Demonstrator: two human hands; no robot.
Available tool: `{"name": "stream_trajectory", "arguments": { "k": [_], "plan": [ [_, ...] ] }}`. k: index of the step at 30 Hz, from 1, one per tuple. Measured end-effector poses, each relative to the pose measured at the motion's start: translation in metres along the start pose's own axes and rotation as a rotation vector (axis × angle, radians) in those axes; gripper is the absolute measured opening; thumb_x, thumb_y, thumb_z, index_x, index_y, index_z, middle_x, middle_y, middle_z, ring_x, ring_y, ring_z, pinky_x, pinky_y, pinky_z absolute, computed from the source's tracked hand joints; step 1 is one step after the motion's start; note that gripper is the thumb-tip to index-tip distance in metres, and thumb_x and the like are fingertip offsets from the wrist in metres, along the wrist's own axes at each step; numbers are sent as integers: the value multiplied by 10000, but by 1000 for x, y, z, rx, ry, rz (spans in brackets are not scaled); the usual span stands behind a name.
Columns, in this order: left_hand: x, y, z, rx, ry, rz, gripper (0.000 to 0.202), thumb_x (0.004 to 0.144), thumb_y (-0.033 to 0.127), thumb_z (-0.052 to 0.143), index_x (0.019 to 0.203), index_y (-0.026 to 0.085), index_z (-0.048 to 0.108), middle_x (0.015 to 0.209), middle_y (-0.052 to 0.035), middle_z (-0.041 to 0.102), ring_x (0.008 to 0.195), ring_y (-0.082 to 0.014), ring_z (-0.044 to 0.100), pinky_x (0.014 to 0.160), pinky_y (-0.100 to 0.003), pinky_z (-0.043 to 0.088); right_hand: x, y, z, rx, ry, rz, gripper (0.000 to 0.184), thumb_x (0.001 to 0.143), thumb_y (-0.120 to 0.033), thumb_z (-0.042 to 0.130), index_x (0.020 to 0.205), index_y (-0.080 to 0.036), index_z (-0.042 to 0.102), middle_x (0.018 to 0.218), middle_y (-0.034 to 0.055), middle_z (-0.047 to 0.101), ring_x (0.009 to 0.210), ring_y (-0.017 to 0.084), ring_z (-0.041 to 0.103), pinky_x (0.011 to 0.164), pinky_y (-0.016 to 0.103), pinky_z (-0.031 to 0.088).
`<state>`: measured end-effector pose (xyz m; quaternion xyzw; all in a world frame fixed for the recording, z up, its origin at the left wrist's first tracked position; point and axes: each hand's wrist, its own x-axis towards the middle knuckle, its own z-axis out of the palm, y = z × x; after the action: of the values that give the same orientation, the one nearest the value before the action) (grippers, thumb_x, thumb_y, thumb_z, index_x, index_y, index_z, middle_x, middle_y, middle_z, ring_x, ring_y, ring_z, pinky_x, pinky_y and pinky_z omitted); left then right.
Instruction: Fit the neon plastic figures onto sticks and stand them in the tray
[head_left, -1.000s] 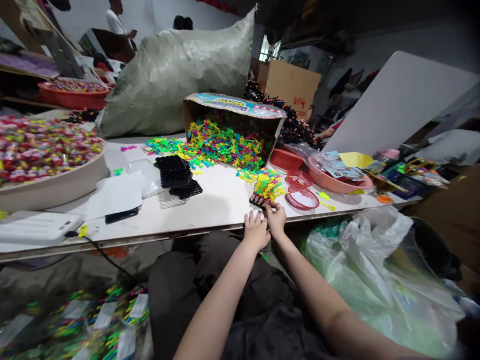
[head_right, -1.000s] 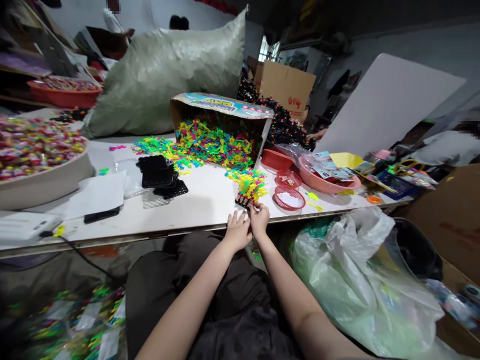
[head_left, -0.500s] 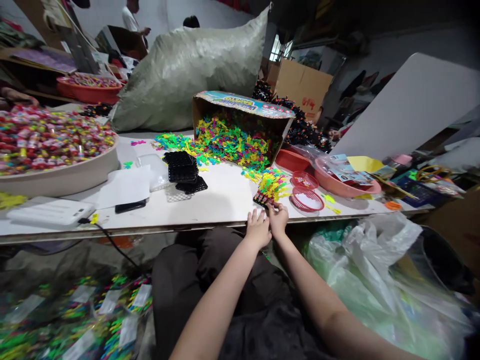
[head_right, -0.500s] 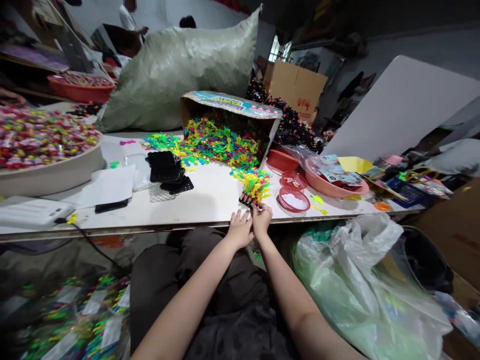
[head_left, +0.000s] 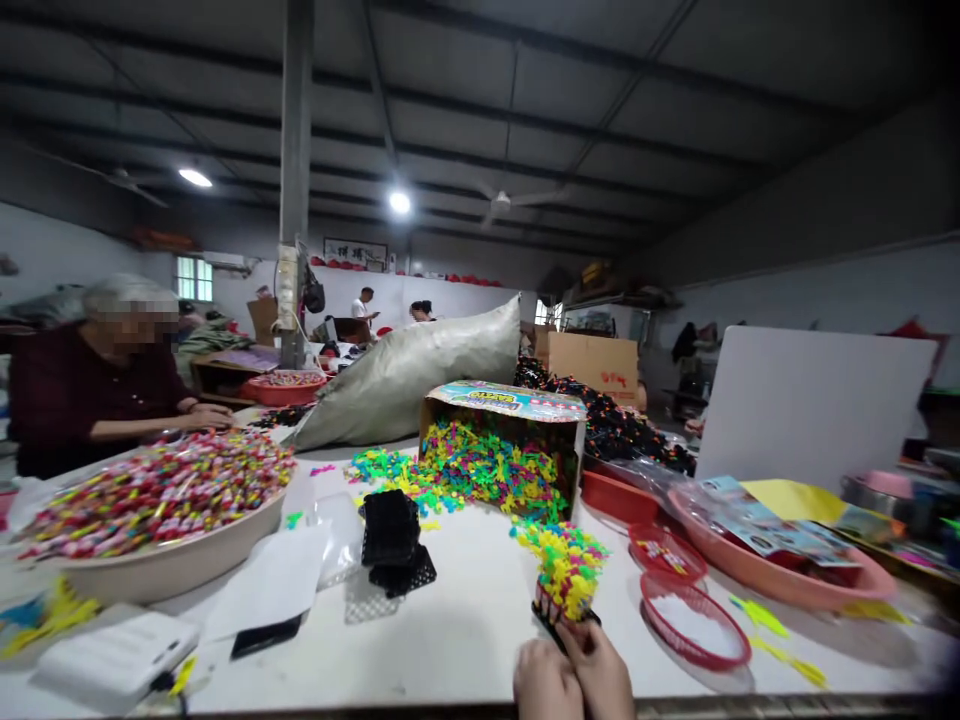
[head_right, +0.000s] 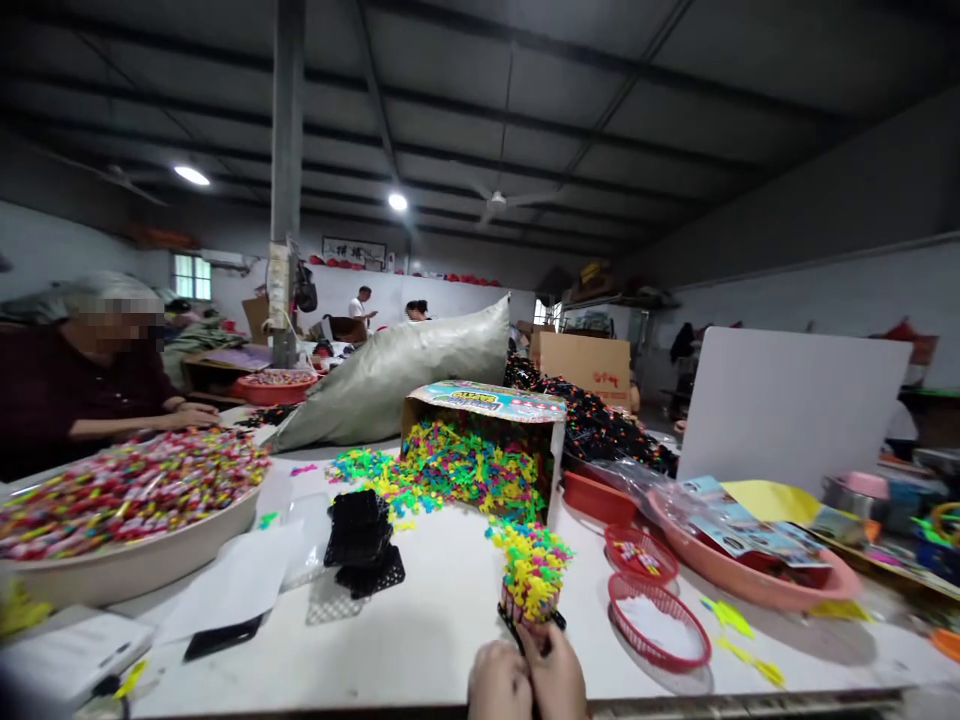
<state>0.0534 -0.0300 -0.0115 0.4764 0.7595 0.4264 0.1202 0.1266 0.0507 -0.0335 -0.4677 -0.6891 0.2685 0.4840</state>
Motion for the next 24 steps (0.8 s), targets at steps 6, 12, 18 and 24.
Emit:
{"name": "stream_trajectory", "arguments": {
  "k": [6,12,18,24],
  "plan": [
    [18,13,-34,-22,156,-60,192,753,184,414,902,204,534,968,-71,575,965,-194,521,822,-298,419,-10,-29,-6,-125,-66,-75,218,663,-437,488,533,-265,521,527,49,586,506,252,560,472,368,414],
    [29,10,-20,-147,74,-7,171,762,224,476,930,191,480,998,-77,543,970,-181,506,827,-298,403,-14,-30,-13,-186,-273,-188,173,689,-292,448,653,-223,602,642,31,603,649,202,549,604,305,413],
    [35,-1,-11,-213,97,-15,129,786,229,460,907,187,476,931,-55,563,880,-155,542,752,-277,426,-16,-27,-18,-220,-371,-251,215,751,-283,449,799,-202,642,665,26,576,679,168,505,625,259,382],
    [33,-2,-8,-249,128,38,115,760,252,509,855,189,489,876,-35,566,820,-141,552,717,-258,430,-16,-23,-19,-233,-388,-295,171,737,-243,489,790,-201,647,668,28,576,689,168,490,625,253,364]
  ]
}}
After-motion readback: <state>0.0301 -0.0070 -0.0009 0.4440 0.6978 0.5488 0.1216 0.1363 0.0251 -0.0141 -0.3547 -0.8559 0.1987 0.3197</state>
